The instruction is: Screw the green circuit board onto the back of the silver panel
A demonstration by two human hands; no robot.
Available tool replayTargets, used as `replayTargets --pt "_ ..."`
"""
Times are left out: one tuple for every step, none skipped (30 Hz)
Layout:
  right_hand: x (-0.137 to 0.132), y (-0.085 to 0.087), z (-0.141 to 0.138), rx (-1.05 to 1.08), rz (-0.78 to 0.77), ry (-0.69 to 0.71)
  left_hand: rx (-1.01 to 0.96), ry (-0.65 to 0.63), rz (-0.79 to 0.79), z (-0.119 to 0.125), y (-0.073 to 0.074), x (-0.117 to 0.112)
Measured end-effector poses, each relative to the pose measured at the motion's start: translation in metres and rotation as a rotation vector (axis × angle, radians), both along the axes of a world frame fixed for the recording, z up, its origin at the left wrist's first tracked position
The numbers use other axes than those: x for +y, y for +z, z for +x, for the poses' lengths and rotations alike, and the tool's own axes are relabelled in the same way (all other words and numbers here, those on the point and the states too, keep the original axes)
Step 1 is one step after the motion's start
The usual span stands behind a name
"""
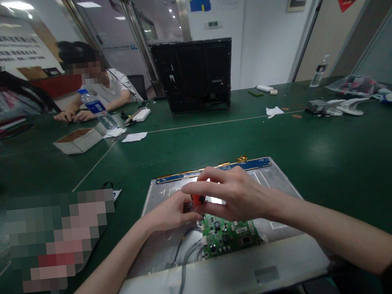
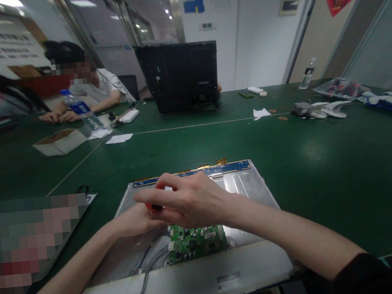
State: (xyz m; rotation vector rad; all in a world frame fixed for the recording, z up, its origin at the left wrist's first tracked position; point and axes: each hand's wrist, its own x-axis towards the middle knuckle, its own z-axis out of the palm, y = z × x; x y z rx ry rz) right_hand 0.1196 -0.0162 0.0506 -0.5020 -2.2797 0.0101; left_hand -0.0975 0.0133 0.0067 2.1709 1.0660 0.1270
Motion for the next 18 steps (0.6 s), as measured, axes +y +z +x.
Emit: replayTargets --pt "0.0000 0.0002 0.0002 -0.009 -0.013 0.006 0.001 -0.005 -0.002 -0.0001 -0.0007 -0.0002" --pt "0.0000 0.0004 0.0004 -0.017 -0.026 0.014 -0.004 -0.019 -0.006 0.0001 -0.0011 -0.0003" --pt "-0.0001 0.0006 0.0007 -0.025 -0.038 0.022 -0.015 -0.036 -0.008 0.0005 -0.0012 -0.0003" --pt "-0.0002 0.0008 0.0010 -0.029 -0.047 0.030 -0.028 -0.051 -0.006 0.0010 -0.0009 -0.0002" --pt "-0.0005 0.0011 0.0013 -0.031 -0.049 0.037 -0.043 -0.062 0.000 0.0017 -0.0002 0.0000" --pt "-0.0007 0.0012 0.0016 -0.031 -0.047 0.046 -0.057 -0.069 0.009 0.0025 0.0007 0.0001" --pt "-0.0010 0.0014 0.0018 -0.033 -0.043 0.054 -0.068 -0.072 0.020 0.0033 0.0019 0.0003" --pt "-0.0012 0.0016 0.0020 -0.037 -0.038 0.060 -0.076 -0.076 0.028 0.0040 0.0031 0.0005" --pt "-0.0013 0.0017 0.0022 -0.040 -0.034 0.060 -0.080 -0.082 0.028 0.0047 0.0044 0.0007" --pt "-0.0014 0.0018 0.0022 -0.043 -0.033 0.056 -0.080 -0.091 0.020 0.0052 0.0055 0.0009" --pt "-0.0014 0.0018 0.0022 -0.044 -0.035 0.048 -0.077 -0.100 0.007 0.0055 0.0062 0.0010" --pt "-0.0013 0.0018 0.0021 -0.043 -0.037 0.038 -0.072 -0.104 -0.007 0.0056 0.0066 0.0010" --pt "-0.0011 0.0017 0.0019 -0.038 -0.037 0.030 -0.065 -0.103 -0.018 0.0055 0.0065 0.0009" --pt "-0.0009 0.0015 0.0016 -0.031 -0.034 0.023 -0.054 -0.095 -0.026 0.0051 0.0060 0.0007" --pt "-0.0006 0.0013 0.0013 -0.022 -0.026 0.018 -0.044 -0.077 -0.030 0.0046 0.0051 0.0004" --pt "-0.0004 0.0011 0.0009 -0.014 -0.014 0.013 -0.035 -0.054 -0.030 0.0039 0.0039 0.0001" --pt "-0.0002 0.0009 0.0006 -0.008 -0.003 0.008 -0.031 -0.031 -0.028 0.0031 0.0027 -0.0003" --pt "-0.0002 0.0008 0.0004 -0.005 0.007 0.004 -0.032 -0.012 -0.026 0.0024 0.0015 -0.0005"
